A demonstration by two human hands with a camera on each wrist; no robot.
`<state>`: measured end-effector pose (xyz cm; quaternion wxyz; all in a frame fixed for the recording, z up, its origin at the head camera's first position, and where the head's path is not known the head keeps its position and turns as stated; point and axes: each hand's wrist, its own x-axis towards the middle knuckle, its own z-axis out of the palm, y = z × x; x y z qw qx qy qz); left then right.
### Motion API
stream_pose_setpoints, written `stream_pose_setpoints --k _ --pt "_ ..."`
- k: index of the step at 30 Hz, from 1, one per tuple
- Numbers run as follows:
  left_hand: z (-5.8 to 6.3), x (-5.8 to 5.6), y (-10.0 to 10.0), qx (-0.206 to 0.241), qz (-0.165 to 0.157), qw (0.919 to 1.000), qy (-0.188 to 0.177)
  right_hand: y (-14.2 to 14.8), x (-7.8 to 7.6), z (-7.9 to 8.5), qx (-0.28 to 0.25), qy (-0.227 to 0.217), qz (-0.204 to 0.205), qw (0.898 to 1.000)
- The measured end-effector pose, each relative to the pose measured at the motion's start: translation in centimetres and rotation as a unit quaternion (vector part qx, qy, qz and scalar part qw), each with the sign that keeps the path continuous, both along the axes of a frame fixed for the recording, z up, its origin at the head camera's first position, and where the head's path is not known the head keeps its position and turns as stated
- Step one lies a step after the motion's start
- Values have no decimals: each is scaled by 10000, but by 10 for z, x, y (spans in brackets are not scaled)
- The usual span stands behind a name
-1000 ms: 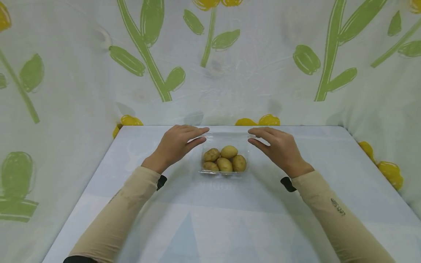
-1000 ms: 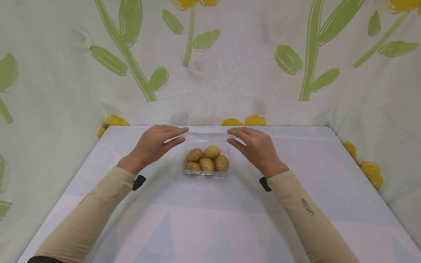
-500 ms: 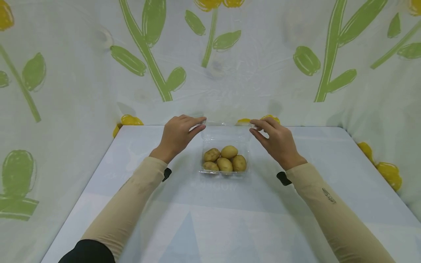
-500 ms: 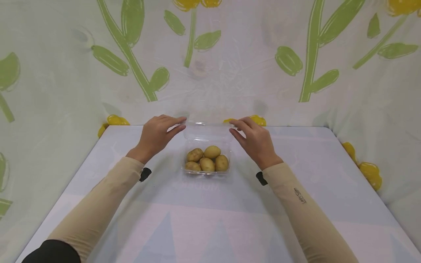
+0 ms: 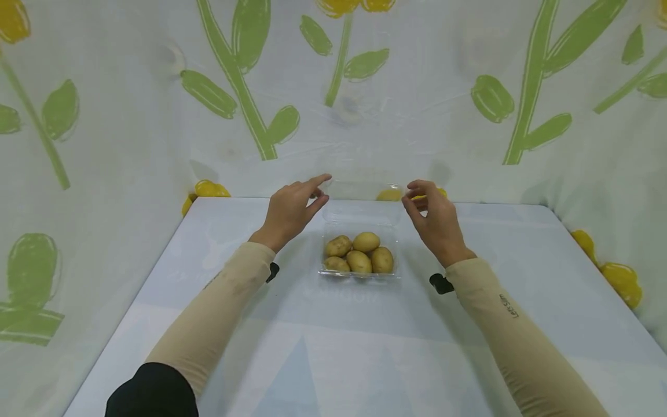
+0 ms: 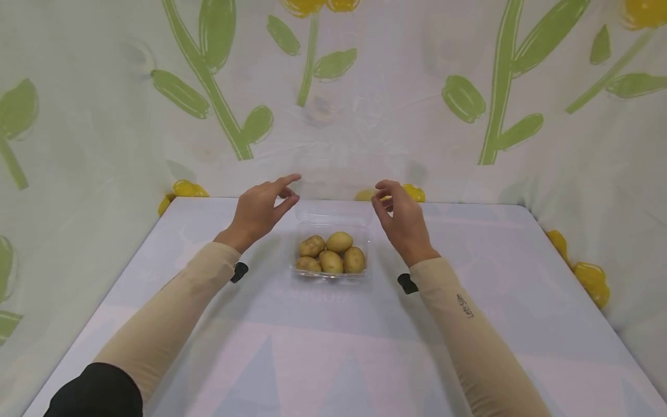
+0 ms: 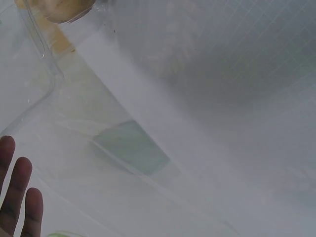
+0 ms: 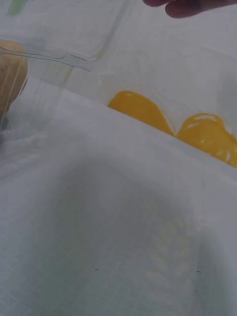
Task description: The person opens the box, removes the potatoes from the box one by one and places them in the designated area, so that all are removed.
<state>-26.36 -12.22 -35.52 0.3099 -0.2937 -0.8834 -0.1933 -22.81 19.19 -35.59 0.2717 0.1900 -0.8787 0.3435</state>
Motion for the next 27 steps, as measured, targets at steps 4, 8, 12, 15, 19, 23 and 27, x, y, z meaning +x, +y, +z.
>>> stream_pose_setpoints --k 4,8,12,15,19,23,27 --pt "-4 1 0 -4 154 9985 -519 -1 -4 -4 115 -520 40 9986" --pt "-11 0 0 230 258 9911 -1283 0 -6 -11 218 -783 194 9965" --pt "-14 -5 2 486 249 9810 -1860 1 -5 -17 157 -923 391 9948" --pt "-14 -7 2 608 246 9721 -2254 1 -5 -20 -37 -1102 526 9925" --pt "-14 -9 3 676 277 9565 -2824 2 -6 -23 -113 -1502 539 9871" --pt "-15 -9 5 708 308 9429 -3240 4 -6 -24 -52 -2038 514 9776" --pt "-20 -11 8 664 363 9380 -3382 7 -5 -25 133 -2538 562 9655"
